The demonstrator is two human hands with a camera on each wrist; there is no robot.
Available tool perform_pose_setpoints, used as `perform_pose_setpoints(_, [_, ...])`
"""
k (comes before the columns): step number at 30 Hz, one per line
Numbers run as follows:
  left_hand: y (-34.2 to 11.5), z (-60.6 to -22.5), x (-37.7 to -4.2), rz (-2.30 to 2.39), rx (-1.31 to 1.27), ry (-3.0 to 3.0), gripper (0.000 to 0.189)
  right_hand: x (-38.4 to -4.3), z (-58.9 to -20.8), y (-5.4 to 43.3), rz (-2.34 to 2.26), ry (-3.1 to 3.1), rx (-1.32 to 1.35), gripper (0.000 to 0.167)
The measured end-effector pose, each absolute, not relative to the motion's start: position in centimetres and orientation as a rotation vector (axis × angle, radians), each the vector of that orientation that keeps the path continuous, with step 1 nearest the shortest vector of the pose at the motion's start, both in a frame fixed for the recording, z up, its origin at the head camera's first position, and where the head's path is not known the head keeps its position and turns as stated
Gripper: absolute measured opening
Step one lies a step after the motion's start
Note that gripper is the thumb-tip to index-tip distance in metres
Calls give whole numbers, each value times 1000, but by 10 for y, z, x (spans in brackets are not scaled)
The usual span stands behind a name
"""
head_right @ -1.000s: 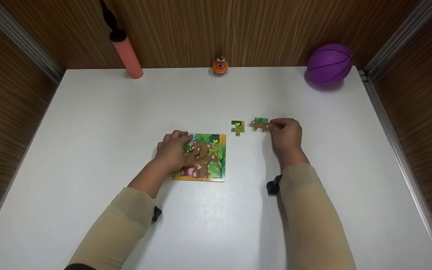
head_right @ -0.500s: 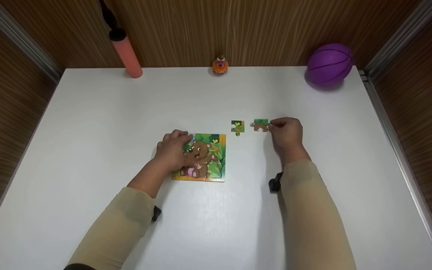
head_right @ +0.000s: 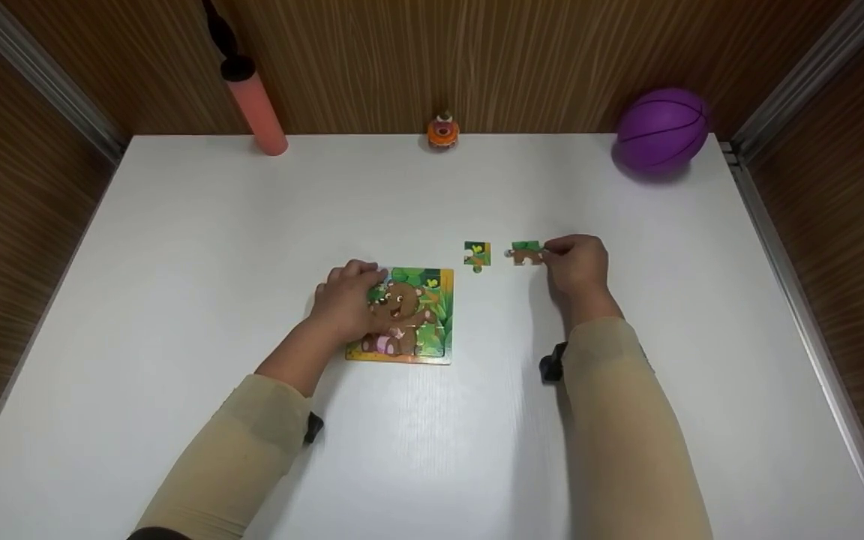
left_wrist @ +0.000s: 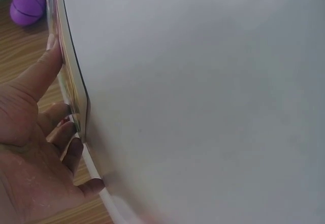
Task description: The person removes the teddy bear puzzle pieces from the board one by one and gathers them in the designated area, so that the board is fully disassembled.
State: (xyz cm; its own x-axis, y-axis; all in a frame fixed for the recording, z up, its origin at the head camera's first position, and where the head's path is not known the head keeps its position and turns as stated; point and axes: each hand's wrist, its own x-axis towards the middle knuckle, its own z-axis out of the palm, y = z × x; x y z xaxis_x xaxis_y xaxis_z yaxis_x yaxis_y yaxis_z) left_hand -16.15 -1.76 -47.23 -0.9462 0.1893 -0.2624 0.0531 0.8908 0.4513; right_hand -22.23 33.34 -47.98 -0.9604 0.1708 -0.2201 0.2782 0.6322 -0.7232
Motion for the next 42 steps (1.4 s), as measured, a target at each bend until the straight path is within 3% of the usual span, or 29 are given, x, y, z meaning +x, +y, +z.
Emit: perform_pose_setpoints(42, [-18, -472, -160, 653, 187, 2758, 101, -222, -480, 332, -1194, 2733, 400, 32])
